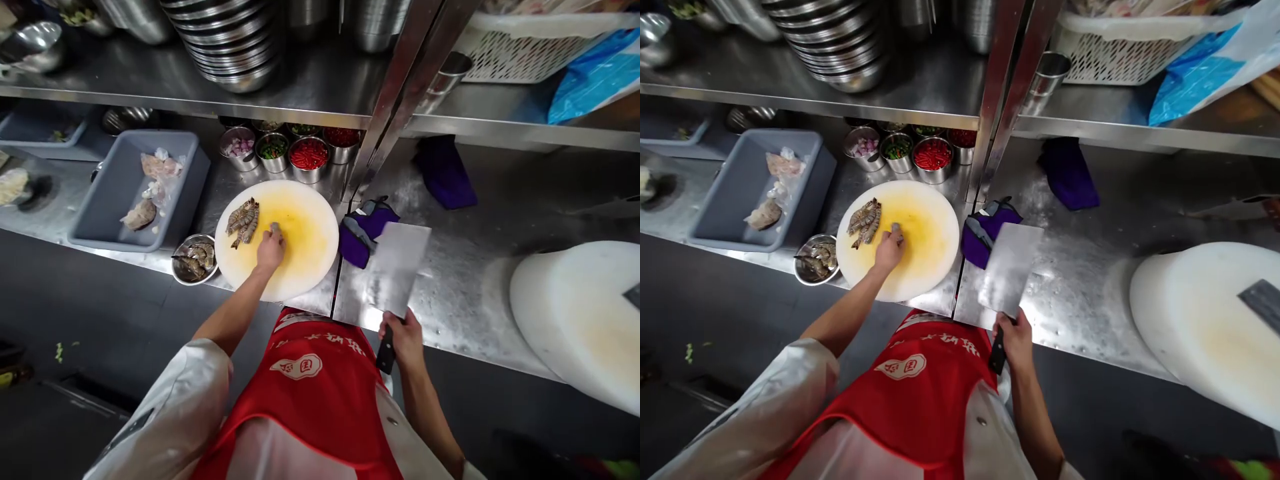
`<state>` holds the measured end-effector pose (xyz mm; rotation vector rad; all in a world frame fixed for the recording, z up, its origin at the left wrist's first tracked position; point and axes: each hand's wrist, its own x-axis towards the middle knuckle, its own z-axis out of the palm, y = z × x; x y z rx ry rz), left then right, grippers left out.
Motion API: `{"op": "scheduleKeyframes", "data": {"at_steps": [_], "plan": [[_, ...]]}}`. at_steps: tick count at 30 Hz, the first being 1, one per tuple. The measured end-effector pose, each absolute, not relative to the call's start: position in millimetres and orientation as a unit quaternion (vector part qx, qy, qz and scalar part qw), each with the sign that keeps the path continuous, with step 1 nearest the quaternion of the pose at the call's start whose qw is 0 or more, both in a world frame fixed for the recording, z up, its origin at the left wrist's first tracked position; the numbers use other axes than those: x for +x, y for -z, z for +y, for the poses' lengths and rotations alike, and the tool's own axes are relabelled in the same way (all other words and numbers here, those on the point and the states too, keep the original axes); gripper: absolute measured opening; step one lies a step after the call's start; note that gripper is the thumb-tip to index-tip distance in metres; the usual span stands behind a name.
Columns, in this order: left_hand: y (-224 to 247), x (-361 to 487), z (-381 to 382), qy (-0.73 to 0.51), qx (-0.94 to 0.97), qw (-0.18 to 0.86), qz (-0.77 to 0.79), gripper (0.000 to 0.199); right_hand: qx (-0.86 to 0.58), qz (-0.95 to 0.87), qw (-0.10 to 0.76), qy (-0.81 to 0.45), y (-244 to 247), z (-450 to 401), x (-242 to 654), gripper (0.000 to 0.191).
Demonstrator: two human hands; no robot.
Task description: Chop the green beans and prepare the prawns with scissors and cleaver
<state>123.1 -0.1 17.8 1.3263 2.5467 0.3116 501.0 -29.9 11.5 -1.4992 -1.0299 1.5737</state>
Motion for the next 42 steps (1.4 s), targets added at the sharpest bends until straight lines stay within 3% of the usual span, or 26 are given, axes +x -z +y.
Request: {"op": "scheduleKeyframes", "data": {"at_steps": [4, 8, 11, 17, 26, 36, 42], "plan": [[-19, 143, -1, -0.124, 0.539, 0.144, 0.820, 0.042, -0.529, -0.462, 0.254, -0.664, 1, -19, 472, 0.029], [-26, 128, 6, -0.055, 0.672, 0.122, 0.728, 0.050, -0.480, -0.489, 0.205, -0.699, 11, -9, 455, 0.024], [-29, 121, 14, -0.004, 0.742, 0.175, 0.648, 0.039, -0.463, -0.481, 0.199, -0.717, 16, -5, 452, 0.024], [-44, 105, 9, 0.057, 0.703, 0.231, 0.671, 0.030, -0.462, -0.450, 0.202, -0.737, 13, 0, 458, 0.025], [-107, 61, 3, 0.004, 0.706, 0.142, 0.694, 0.041, -0.458, -0.452, 0.208, -0.737, 4, 2, 455, 0.028], [-5, 165, -43, -0.062, 0.691, 0.093, 0.714, 0.043, -0.472, -0.434, 0.205, -0.739, 12, 3, 449, 0.026], [-7, 139, -32, -0.090, 0.691, 0.088, 0.712, 0.051, -0.466, -0.401, 0.198, -0.763, 16, 1, 443, 0.026]]}}
